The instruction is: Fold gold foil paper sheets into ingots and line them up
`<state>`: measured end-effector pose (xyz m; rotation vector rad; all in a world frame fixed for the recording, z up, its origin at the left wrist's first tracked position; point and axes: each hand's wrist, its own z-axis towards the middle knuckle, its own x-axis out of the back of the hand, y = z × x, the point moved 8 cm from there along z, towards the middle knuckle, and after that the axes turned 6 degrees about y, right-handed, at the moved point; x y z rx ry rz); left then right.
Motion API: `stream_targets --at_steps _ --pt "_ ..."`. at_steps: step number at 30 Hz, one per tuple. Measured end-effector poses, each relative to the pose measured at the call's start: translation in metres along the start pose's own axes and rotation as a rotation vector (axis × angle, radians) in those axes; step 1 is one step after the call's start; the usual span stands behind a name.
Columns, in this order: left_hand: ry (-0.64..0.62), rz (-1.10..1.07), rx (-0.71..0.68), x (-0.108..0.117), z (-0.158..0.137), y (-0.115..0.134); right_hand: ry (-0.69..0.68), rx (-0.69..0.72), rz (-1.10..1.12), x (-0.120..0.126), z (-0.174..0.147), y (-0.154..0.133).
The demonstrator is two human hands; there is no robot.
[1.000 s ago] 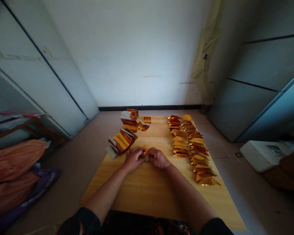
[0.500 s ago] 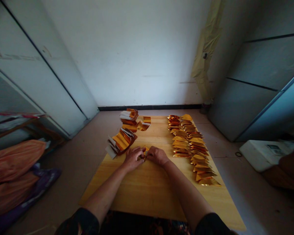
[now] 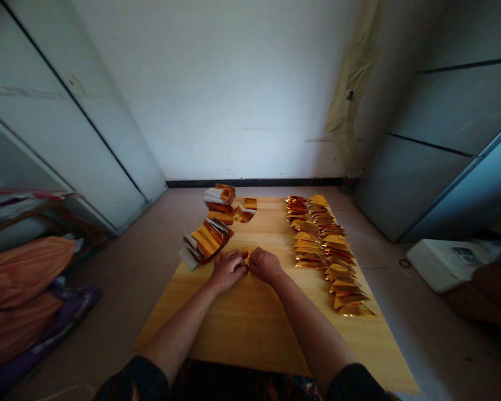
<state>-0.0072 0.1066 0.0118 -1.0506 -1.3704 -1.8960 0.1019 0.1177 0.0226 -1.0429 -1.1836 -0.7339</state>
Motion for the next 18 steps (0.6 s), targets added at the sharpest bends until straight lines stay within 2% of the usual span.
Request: stream_targets --at_steps 6,18 --pt "0.048 0.022 -0.01 0.001 0.0 0.002 0.002 -0.019 0.029 0.0 -0.001 0.001" --pt "0.066 0.017 -0.007 -0.002 -0.001 0.001 0.158 -0.047 0.294 -0.011 0.001 0.023"
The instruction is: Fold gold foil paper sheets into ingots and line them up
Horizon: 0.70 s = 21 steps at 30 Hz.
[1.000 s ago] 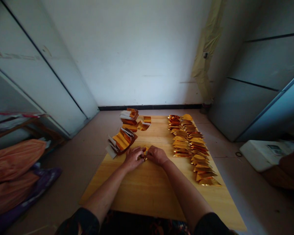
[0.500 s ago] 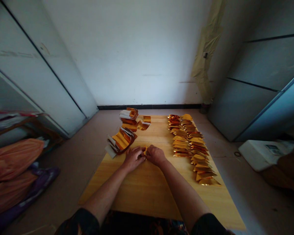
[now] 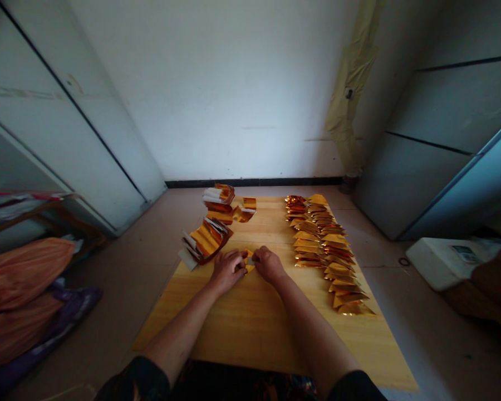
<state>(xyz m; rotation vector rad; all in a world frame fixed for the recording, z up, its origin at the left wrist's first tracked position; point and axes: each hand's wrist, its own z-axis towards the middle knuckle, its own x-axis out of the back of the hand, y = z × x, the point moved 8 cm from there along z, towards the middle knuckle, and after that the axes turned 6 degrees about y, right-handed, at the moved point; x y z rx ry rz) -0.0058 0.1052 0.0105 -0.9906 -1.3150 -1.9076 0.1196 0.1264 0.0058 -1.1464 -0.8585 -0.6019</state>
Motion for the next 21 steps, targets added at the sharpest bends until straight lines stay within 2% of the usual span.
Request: stream_targets --at_steps 9,14,17,21 --pt "0.011 0.01 0.001 0.001 0.001 0.001 0.052 -0.035 0.014 0.003 -0.002 -0.002" --pt "0.085 0.058 0.038 0.0 -0.002 0.004 0.119 0.034 0.018 0.006 -0.012 -0.014" --pt "0.125 0.107 0.074 -0.001 -0.005 0.008 0.082 0.062 -0.015 0.0 -0.024 -0.022" --pt "0.103 0.126 0.104 -0.002 -0.008 0.01 0.046 0.07 -0.132 -0.001 -0.034 -0.029"
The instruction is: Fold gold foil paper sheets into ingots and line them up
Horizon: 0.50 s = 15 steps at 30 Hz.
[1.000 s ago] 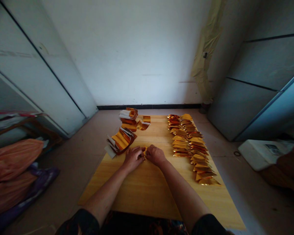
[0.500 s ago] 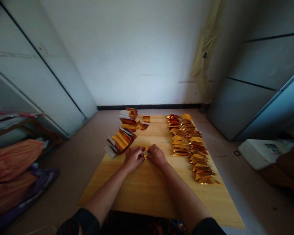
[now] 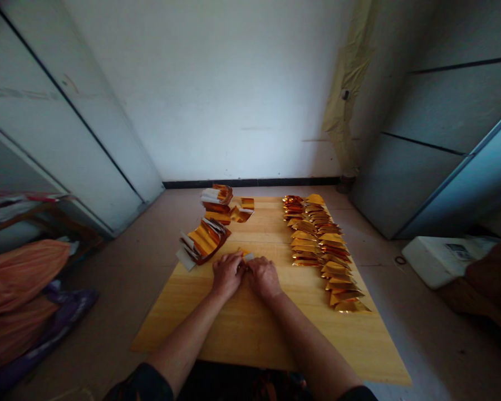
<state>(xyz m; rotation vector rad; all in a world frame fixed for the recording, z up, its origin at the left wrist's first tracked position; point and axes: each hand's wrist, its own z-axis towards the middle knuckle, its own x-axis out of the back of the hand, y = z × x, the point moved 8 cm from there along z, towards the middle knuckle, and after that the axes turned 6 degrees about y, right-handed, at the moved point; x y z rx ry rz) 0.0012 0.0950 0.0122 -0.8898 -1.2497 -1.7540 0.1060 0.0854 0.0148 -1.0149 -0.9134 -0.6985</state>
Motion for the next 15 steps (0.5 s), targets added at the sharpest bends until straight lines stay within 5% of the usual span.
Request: stream_targets --at_steps 9,15 --pt "-0.09 -0.018 -0.084 0.01 0.001 -0.011 0.015 0.094 -0.265 -0.011 -0.006 -0.02" --pt "-0.085 0.024 -0.24 0.02 0.001 0.0 -0.026 0.139 -0.279 0.003 -0.001 -0.004"
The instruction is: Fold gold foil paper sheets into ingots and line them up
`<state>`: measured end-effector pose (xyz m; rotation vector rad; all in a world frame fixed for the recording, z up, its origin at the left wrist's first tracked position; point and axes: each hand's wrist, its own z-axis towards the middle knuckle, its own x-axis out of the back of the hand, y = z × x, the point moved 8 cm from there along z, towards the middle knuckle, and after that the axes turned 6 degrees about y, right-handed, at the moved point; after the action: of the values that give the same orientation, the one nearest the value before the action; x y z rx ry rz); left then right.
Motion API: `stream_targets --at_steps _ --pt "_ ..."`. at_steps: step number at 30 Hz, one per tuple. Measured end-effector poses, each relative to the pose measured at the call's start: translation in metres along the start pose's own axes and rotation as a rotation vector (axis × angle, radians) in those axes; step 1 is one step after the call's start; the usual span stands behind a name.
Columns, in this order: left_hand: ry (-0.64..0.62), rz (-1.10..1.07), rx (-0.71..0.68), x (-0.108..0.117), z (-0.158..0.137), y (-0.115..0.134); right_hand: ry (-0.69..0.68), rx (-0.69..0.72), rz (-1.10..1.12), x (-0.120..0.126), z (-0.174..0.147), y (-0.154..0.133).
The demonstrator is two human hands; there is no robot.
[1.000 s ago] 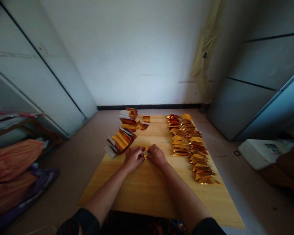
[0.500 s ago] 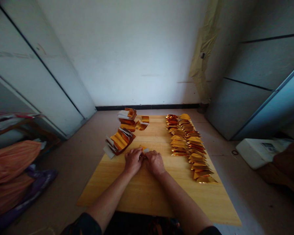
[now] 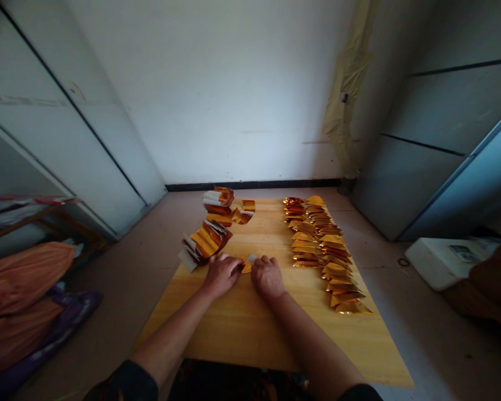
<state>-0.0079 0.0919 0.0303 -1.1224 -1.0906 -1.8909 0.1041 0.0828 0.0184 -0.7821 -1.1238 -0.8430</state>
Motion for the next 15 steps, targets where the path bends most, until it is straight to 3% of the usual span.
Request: stream_targets --at_steps 7,15 --pt "-0.027 -0.087 -0.162 -0.009 0.008 0.005 -0.085 0.031 0.068 0.02 0.004 0.019" --pt "-0.002 0.024 -0.232 -0.017 0.007 0.007 0.002 -0.017 0.082 0.01 -0.001 0.02"
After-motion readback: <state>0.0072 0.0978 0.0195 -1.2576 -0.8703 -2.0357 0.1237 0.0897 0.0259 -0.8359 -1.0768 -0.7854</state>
